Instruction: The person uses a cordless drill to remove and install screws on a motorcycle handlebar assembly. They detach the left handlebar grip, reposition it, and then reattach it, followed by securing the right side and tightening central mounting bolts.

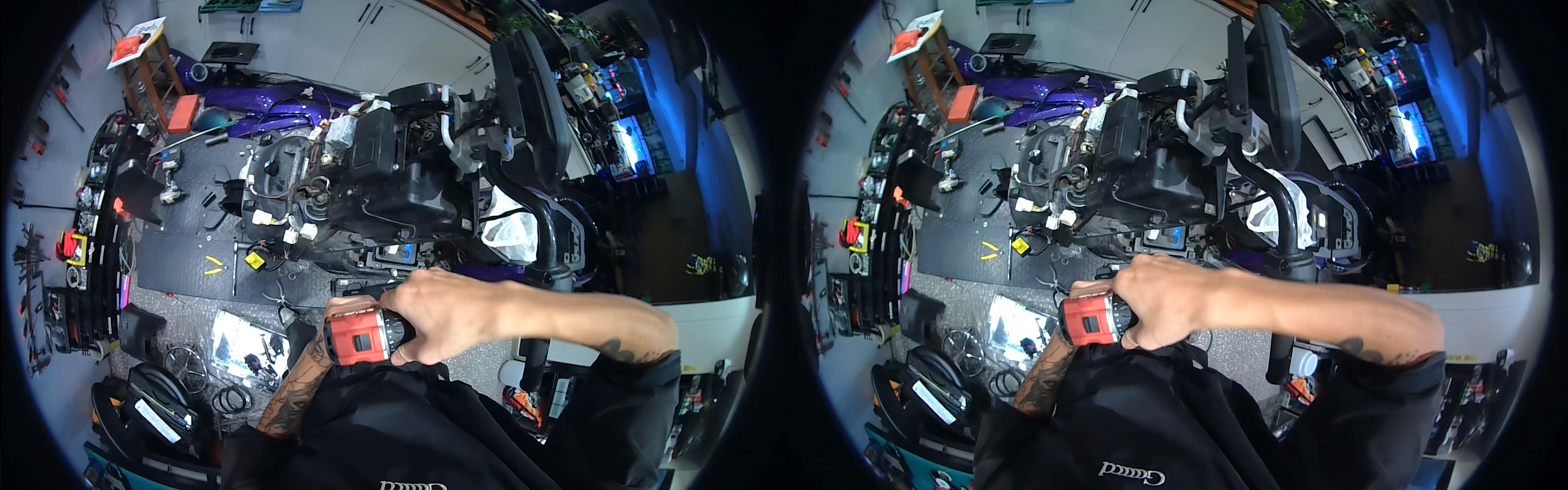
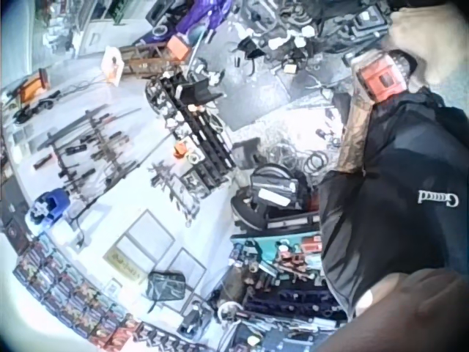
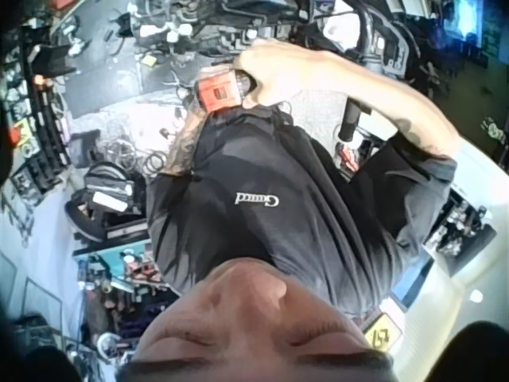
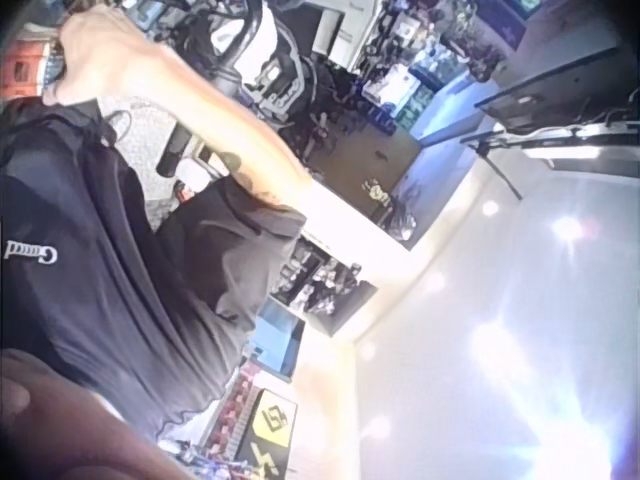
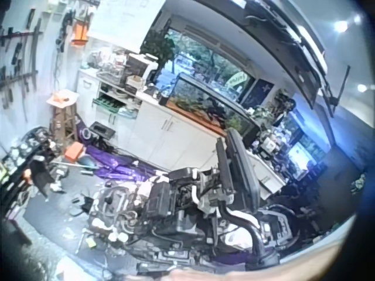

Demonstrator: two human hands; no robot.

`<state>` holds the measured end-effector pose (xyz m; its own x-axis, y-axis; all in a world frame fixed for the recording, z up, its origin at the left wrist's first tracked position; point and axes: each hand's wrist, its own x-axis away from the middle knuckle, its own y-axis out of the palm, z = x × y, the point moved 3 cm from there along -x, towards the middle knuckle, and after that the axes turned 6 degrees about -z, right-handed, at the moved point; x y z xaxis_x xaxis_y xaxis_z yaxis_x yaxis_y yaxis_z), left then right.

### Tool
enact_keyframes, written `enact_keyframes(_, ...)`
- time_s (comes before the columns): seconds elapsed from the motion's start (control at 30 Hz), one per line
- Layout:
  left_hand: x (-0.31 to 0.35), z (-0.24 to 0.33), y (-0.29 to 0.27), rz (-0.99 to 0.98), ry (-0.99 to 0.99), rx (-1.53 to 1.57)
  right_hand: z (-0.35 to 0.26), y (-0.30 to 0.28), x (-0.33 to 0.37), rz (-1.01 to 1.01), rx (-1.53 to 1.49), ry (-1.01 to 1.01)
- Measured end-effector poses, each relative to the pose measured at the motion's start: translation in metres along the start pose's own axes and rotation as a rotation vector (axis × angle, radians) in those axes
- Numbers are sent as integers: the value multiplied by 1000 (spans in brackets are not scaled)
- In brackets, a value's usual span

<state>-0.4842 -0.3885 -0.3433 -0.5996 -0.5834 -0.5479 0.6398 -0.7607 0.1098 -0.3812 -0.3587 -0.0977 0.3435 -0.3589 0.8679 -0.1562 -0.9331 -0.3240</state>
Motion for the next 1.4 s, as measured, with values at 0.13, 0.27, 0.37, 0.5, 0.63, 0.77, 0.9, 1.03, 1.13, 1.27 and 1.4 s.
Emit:
enact_keyframes(0.13,-14,9,-2,-128,-163,74,22,-11,-18,-235,-102,71)
enact_keyframes(0.27,-6,9,12,-53,-130,-49,28,-5,-23,-228,-130,19)
enact_keyframes(0.37,-1,3,3,-65,-139,75,22,-1,-10,-87,-60,-15)
enact_keyframes(0.5,0,5,-1,-83,-102,36,19,13,5,102,-41,-95)
enact_keyframes(0.63,-2,1,0,-121,-104,37,15,17,13,174,-30,-63)
enact_keyframes(0.77,2,-6,1,-137,-45,3,2,17,41,407,145,-106)
enact_keyframes(0.9,-11,0,-16,-166,47,-173,48,-3,138,1307,16,-92)
enact_keyframes(1.03,-20,-3,-8,-281,38,-96,150,70,163,1103,-695,197)
enact_keyframes(1.13,-25,-2,-5,-256,24,-31,148,94,112,998,-1486,-322)
enact_keyframes(1.27,-25,4,-5,-191,83,-114,147,92,107,1035,-1503,-225)
enact_keyframes(1.4,-23,-5,-5,-237,30,64,142,101,107,1085,-1570,-226)
